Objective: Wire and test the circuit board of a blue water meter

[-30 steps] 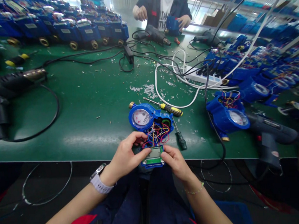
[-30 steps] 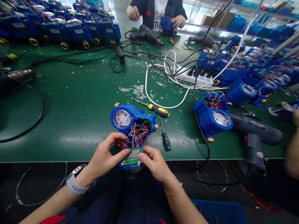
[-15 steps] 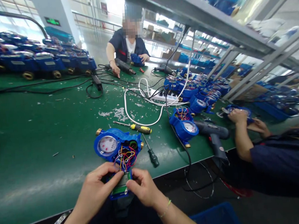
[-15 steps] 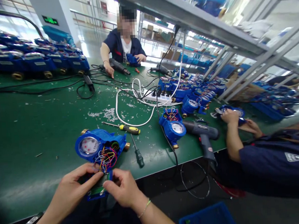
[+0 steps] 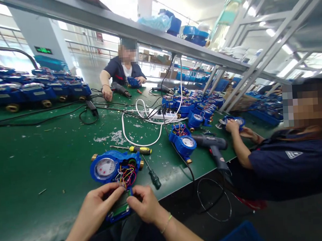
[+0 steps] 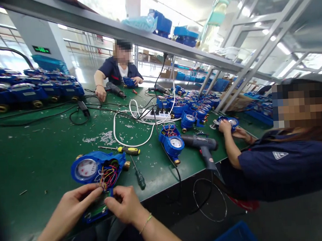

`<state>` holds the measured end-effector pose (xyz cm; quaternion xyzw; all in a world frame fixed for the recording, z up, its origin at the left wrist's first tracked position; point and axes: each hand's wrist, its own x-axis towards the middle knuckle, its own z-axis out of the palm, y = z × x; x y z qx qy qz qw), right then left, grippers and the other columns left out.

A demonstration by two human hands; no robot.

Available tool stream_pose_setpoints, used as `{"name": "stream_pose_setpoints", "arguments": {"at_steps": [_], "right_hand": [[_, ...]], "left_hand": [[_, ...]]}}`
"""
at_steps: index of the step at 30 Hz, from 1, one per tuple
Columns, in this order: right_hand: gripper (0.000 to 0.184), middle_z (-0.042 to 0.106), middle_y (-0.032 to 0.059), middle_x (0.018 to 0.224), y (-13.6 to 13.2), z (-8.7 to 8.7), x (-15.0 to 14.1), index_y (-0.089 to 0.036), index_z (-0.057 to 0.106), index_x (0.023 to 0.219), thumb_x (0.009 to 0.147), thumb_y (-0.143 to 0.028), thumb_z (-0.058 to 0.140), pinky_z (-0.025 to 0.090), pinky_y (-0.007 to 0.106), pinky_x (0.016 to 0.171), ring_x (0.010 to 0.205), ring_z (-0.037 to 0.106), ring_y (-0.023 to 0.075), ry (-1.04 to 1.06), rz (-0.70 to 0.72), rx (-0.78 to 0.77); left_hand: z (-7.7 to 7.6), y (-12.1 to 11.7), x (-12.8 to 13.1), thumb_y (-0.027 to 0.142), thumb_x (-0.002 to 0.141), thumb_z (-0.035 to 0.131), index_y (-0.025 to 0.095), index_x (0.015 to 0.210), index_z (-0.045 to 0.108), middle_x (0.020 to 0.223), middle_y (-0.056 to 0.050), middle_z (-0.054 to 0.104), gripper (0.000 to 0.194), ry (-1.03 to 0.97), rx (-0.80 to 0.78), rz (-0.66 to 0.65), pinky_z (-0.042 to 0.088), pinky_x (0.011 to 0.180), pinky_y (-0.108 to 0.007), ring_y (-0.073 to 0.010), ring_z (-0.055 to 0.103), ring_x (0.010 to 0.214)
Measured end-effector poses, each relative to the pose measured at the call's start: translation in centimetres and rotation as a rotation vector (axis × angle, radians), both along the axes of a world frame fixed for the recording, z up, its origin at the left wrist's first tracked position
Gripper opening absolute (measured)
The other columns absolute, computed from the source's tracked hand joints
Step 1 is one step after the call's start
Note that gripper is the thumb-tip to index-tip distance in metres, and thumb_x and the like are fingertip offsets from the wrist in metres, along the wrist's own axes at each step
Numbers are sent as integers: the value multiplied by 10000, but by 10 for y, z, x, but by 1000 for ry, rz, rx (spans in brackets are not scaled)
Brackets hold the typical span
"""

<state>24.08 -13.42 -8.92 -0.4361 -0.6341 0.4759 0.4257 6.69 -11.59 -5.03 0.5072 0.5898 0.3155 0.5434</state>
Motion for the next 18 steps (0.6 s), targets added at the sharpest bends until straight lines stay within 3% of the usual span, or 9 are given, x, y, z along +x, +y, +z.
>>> {"name": "stream_pose_setpoints", "arguments": {"at_steps": [3,8,14,18], "right_hand": [[313,405,-23,571,-2,-2,-1,-153,487,677,838,-416,545,265,226,485,526,350,102,6,-38,13],[329,407,-21,586,2,-4,4,-152,484,658,832,-426,543,272,230,507,551,346,105,-9,-57,50],[338,390,-26,578,0,-3,3,-157,472,655,848,-433,514,262,235,503,540,342,105,-44,-113,95],[354,372,-26,573,-6,-1,-3,-162,427,624,856,-415,513,244,247,523,550,336,107,-63,-137,121]], "left_hand": [[5,6,7,631,581,732,147,880,728,969,-70,714,568,0,40,-97,438,876,-276,-240,617,935],[10,12,16,663,537,727,109,671,665,649,-31,609,574,-52,-26,-90,359,571,-221,-131,483,600],[5,14,20,693,531,698,107,652,590,578,6,502,608,-15,39,-38,284,520,-205,-95,386,547],[10,17,17,738,568,607,108,657,547,551,18,428,639,51,105,-129,253,492,-210,-88,333,522]]}}
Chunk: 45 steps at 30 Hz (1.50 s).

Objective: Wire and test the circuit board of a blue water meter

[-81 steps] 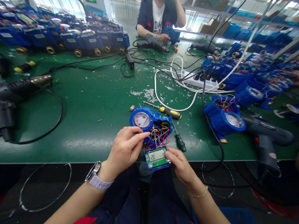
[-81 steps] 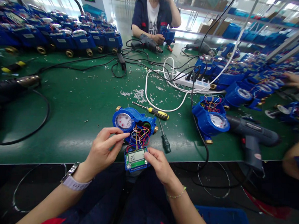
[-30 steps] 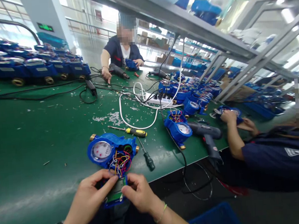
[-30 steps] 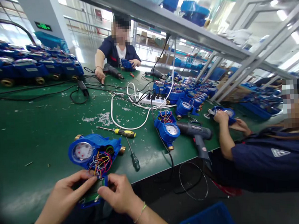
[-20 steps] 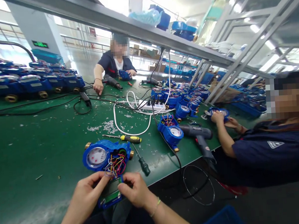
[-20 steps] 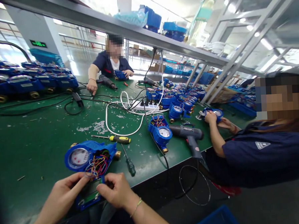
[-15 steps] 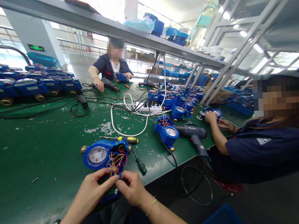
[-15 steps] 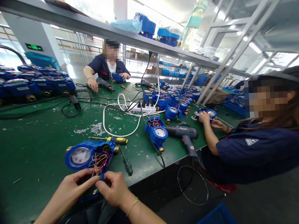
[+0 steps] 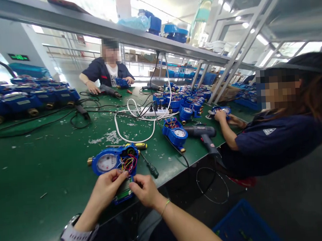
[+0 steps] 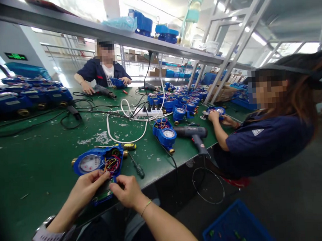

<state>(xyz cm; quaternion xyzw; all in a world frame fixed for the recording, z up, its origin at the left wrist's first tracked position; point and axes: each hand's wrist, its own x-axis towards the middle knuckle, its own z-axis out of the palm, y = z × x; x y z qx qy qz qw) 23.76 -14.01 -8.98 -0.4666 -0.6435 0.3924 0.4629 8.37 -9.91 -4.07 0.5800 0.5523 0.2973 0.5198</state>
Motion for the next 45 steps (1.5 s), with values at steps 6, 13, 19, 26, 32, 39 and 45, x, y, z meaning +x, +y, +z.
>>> {"name": "stream_pose_setpoints", "arguments": {"at_steps": [6,13,19,26,32,39,45], "right_hand": [[377,340,-27,585,0,-5,-3,-163,396,620,892,-402,503,227,259,542,564,318,108,23,21,0],[376,333,-29,581,3,-2,-3,-168,386,627,917,-385,483,233,257,528,548,319,106,-22,23,-6],[345,356,-28,571,6,3,-9,-170,408,636,914,-359,483,257,246,517,526,345,104,-36,10,34],[310,367,-28,560,4,6,-16,-173,419,646,909,-328,477,257,247,516,504,356,103,-63,-29,96],[310,389,-22,544,4,7,-18,-180,427,644,901,-349,466,275,248,511,490,377,109,-112,-66,115],[307,389,-15,560,3,5,-20,-187,404,653,915,-343,439,275,261,524,503,384,120,-161,-111,127],[322,363,-16,562,1,-1,-24,-195,359,649,920,-350,435,263,278,537,505,373,127,-199,-146,147]], "left_hand": [[-4,10,-14,714,736,474,145,641,474,548,37,341,577,61,70,-150,204,471,-224,-83,264,508],[-12,13,-22,516,920,420,132,716,522,647,-1,471,447,3,215,-220,315,588,-243,-112,389,610],[-20,11,-28,455,972,381,148,755,471,690,4,450,387,-51,270,-225,316,611,-254,-114,387,635],[-23,13,-34,436,989,357,133,835,525,773,-29,521,379,-82,281,-248,341,663,-259,-131,442,708],[-22,14,-34,408,972,397,143,784,477,696,-2,450,335,-112,265,-264,323,613,-245,-113,379,637],[-19,12,-33,374,924,475,125,896,539,774,-16,551,258,-152,178,-266,382,623,-222,-109,465,665],[-20,11,-31,399,913,507,128,831,522,698,2,504,284,-138,200,-227,355,581,-214,-93,420,610]]}}
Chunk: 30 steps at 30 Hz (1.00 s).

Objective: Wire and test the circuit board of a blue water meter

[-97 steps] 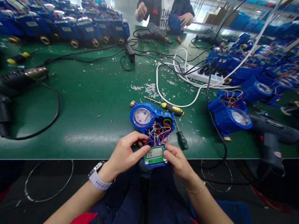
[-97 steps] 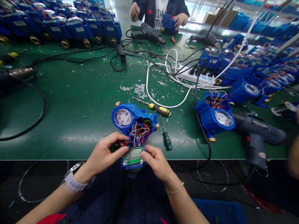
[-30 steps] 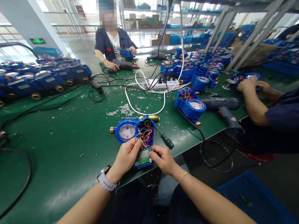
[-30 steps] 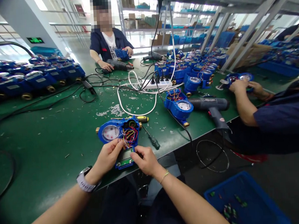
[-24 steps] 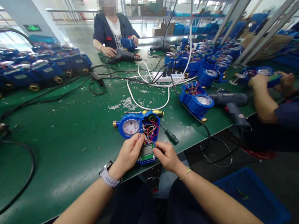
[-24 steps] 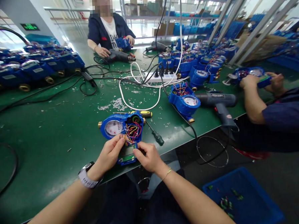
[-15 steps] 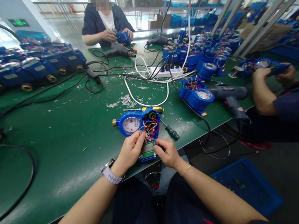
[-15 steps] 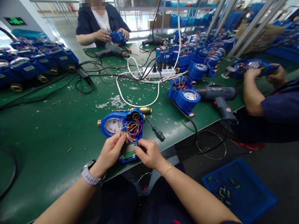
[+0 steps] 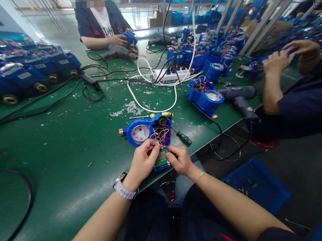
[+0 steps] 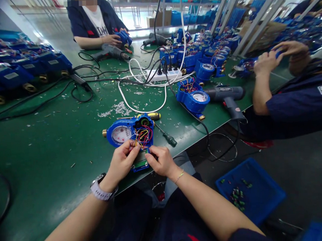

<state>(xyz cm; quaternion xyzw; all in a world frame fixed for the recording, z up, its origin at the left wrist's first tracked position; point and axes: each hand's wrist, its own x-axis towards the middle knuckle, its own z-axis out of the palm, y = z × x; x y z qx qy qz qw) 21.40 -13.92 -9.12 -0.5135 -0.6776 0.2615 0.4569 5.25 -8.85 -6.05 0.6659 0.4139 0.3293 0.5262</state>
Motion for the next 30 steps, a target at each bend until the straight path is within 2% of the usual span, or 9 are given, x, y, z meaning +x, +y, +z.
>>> {"name": "stream_pose_setpoints", "arguments": {"at_steps": [5,12,18,21,24,27,30], "right_hand": [[313,386,-2,579,-1,-3,-2,-196,372,664,929,-355,417,272,281,549,535,405,140,-28,-24,21],[300,397,-4,583,0,0,-1,-195,371,664,925,-326,434,279,276,542,521,397,135,-39,-14,51],[298,431,1,596,-1,-3,0,-187,411,679,947,-315,429,303,269,539,535,437,137,-52,0,75],[282,443,-3,594,0,0,-1,-183,423,686,953,-273,432,315,258,523,529,453,131,-54,10,119],[258,463,-7,587,2,3,0,-185,437,695,952,-204,449,334,237,494,510,476,122,-33,32,184],[194,549,8,624,3,-2,7,-193,514,776,962,-187,464,406,212,497,522,553,131,-64,35,268],[145,650,50,730,2,-11,13,-243,598,908,977,-306,486,483,228,513,614,645,189,-165,17,316]], "left_hand": [[-4,0,1,414,924,485,127,847,514,728,-18,534,298,22,2,7,372,611,-223,-106,460,642],[-2,-1,3,367,912,483,141,781,484,654,18,460,260,37,22,44,332,567,-207,-88,385,587],[-3,-2,5,352,919,472,139,778,498,667,14,475,257,21,27,64,333,569,-212,-90,399,597],[-1,-4,7,341,922,469,143,751,479,656,17,454,261,25,51,82,327,565,-213,-87,384,592],[4,-5,6,334,920,471,141,745,503,659,7,497,262,51,90,96,348,573,-215,-90,416,597],[11,-4,-1,294,889,510,145,848,606,759,-21,626,181,98,135,71,415,645,-222,-112,538,668],[16,-3,-14,330,849,570,170,1013,667,793,-34,692,249,200,197,66,447,623,-230,-142,622,673]]}}
